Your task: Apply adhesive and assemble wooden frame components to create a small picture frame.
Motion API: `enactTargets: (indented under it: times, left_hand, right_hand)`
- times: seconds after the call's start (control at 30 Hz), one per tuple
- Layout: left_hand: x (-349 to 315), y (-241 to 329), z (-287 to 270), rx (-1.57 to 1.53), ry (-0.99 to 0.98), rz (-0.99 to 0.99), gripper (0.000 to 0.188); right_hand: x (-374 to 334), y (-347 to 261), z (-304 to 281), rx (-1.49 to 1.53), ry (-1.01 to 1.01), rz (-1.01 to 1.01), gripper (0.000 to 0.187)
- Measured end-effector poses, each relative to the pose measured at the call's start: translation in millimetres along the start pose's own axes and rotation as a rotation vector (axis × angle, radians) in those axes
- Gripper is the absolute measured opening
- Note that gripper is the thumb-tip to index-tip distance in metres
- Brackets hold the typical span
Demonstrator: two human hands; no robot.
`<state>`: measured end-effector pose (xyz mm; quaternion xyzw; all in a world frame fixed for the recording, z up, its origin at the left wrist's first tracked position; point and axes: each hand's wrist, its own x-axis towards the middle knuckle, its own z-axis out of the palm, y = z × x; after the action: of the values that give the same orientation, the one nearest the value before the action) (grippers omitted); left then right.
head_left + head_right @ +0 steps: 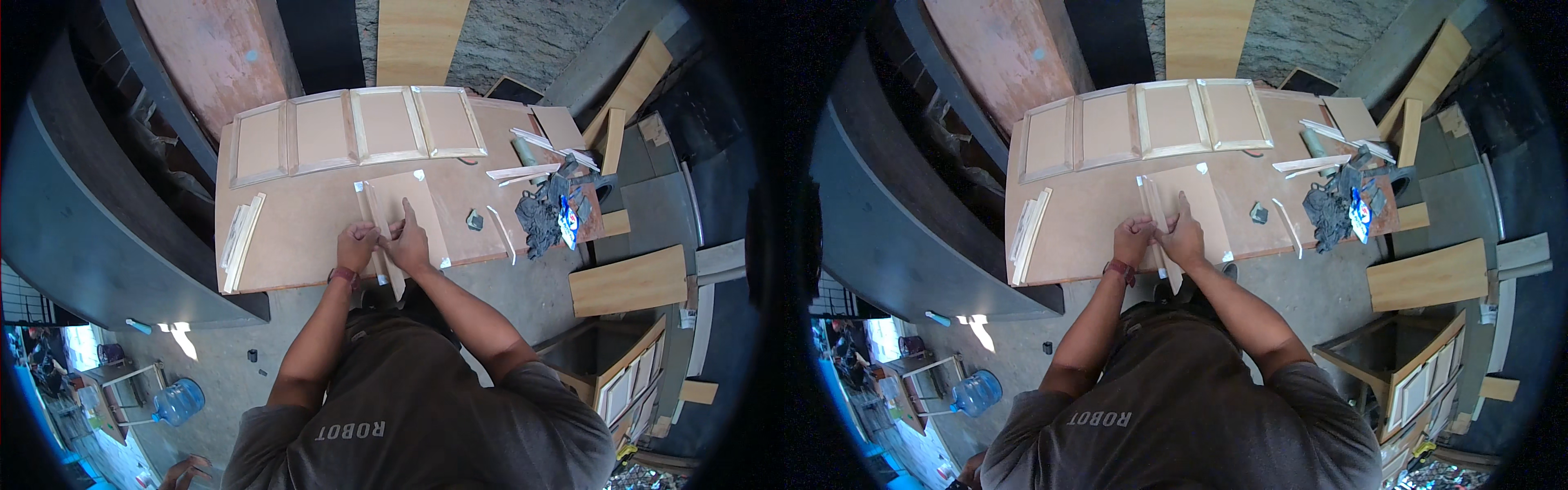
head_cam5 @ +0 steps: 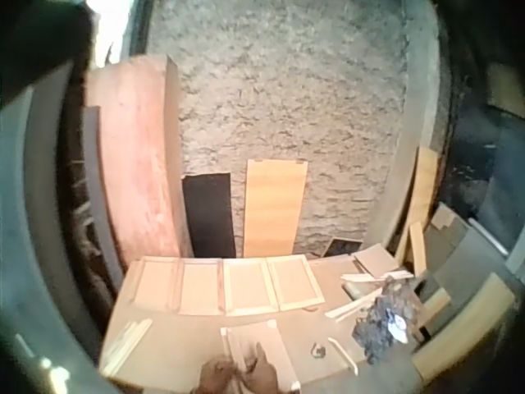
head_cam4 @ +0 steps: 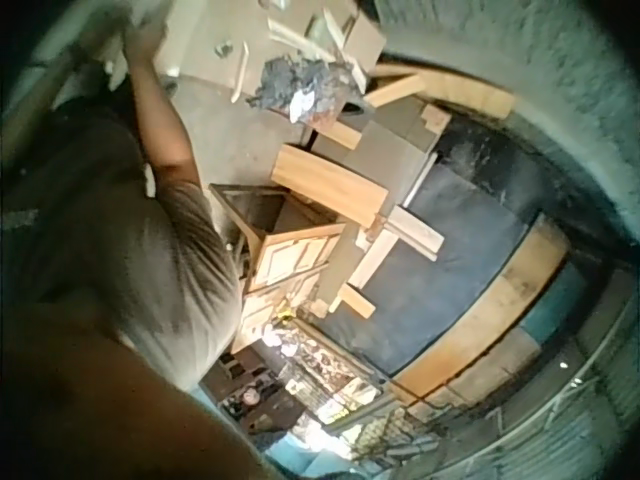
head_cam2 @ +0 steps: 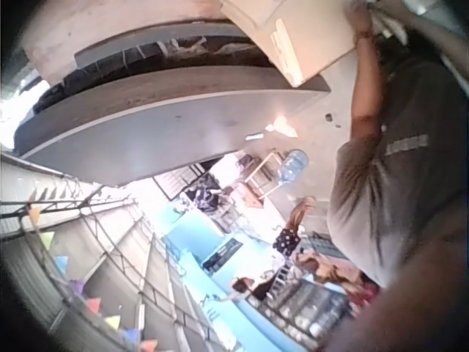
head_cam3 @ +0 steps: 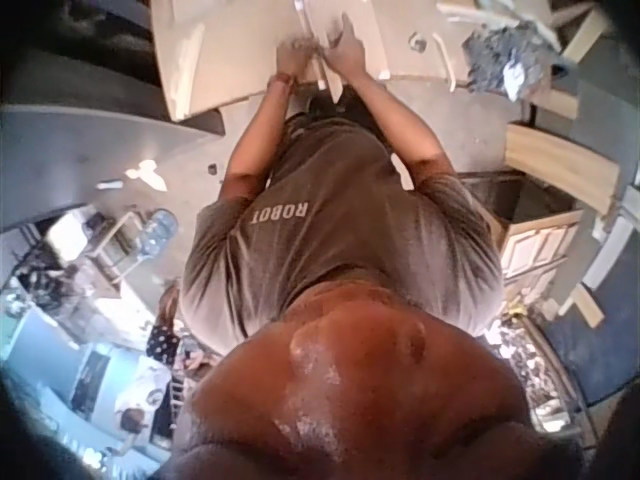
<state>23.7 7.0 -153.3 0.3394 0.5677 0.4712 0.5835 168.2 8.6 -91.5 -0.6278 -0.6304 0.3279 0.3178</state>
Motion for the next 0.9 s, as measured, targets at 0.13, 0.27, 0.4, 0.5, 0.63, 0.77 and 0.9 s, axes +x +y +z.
enactTargets:
  times: [0.13,0.27,0.4,0.5,0.63,0.77,0.9]
  left_hand:
    - [9.4,-3.2,-4.2,-0.021,0.045,0.001,0.023]
    - [19.8,-10.5,-8.8,-0.068,0.057,-0.012,0.021]
    - [27.3,-16.5,-8.8,0.046,0.105,-0.024,0.02]
    - [37.0,-23.6,-10.8,0.142,0.138,-0.007,0.02]
    - [43.8,-12.6,-8.7,0.294,0.191,-0.02,0.022]
    - [45.3,-4.8,-5.4,0.319,0.217,-0.034,0.022]
    - [57.0,-18.2,-10.3,0.394,0.229,-0.028,0.021]
  right_hand:
    - [3.2,7.6,8.7,0.021,-0.006,-0.016,0.098]
    - [8.5,26.5,20.7,0.121,0.015,0.001,0.092]
    - [12.5,36.1,30.8,0.127,0.019,0.009,0.088]
    - [20.2,41.1,37.0,0.137,-0.007,0.041,0.086]
    - [33.9,47.7,40.0,0.117,-0.02,0.024,0.086]
    - [41.3,51.5,44.7,0.106,-0.028,0.055,0.087]
    - [46.9,52.7,47.1,0.117,-0.034,0.058,0.088]
